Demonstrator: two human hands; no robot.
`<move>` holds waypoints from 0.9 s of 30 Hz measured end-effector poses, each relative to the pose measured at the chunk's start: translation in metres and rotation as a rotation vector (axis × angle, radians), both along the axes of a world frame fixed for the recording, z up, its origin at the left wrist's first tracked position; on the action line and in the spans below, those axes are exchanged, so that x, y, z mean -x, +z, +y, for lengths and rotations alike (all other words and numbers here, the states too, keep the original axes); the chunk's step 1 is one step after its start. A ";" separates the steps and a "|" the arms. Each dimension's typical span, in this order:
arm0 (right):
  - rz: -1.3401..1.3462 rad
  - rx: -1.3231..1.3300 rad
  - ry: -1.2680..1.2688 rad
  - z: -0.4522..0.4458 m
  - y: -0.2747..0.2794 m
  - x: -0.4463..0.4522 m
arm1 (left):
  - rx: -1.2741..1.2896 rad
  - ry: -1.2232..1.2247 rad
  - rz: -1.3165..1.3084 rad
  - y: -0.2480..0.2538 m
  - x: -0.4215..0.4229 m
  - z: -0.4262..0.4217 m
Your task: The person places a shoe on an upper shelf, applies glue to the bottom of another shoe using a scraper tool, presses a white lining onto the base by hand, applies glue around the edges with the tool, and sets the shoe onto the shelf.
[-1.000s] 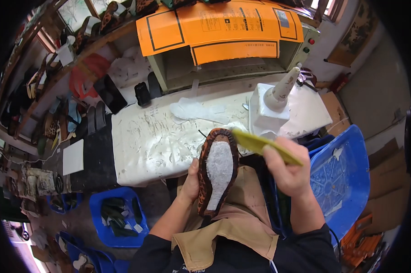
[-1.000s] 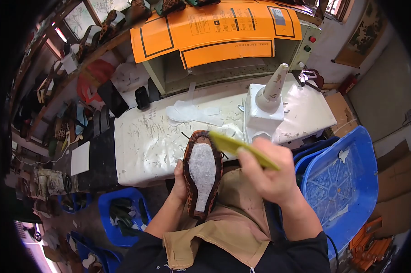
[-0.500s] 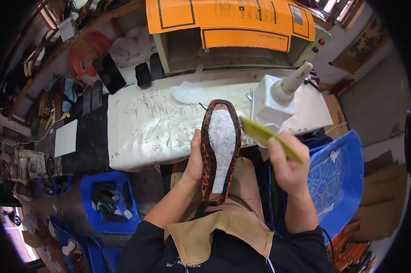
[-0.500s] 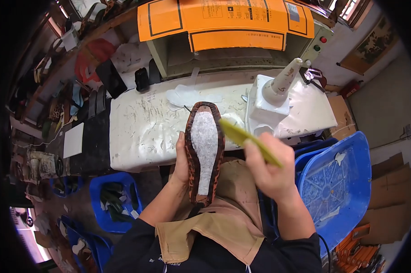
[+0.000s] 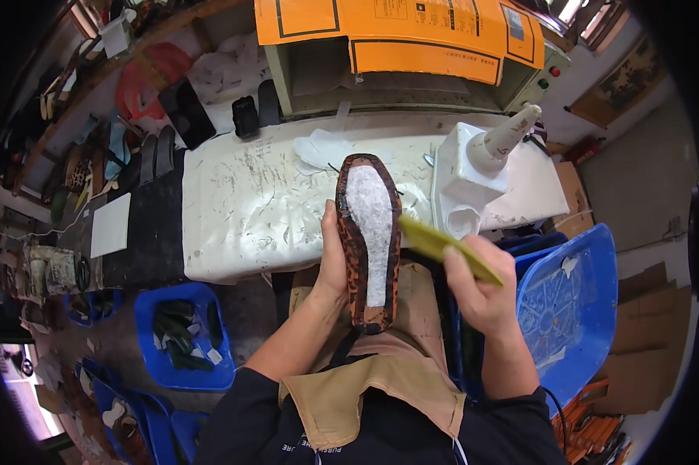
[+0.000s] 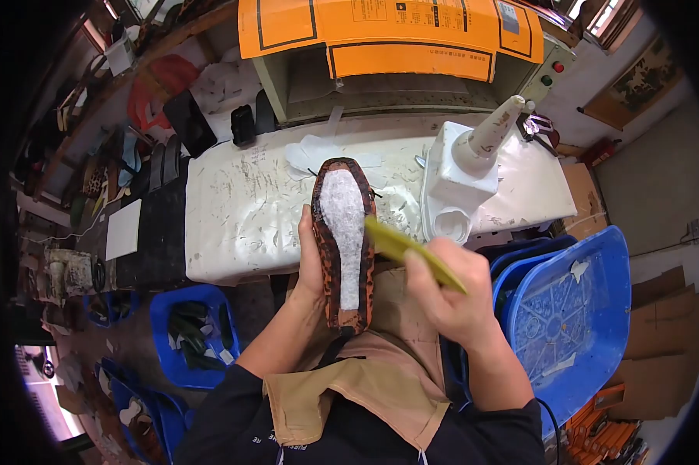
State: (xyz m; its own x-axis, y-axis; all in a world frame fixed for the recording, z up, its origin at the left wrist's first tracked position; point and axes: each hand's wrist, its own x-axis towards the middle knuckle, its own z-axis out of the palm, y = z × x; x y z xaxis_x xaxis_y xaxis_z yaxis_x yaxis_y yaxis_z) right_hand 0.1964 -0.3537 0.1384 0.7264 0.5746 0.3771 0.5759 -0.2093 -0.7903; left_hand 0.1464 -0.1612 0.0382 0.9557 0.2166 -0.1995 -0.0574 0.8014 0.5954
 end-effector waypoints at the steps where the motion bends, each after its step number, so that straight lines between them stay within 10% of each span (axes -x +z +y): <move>1: 0.003 -0.001 -0.002 0.001 -0.001 0.001 | -0.001 -0.002 0.003 0.000 0.001 0.000; 27: 0.205 0.117 -0.478 -0.055 -0.036 -0.022 | 0.199 -0.072 0.231 -0.004 0.007 0.004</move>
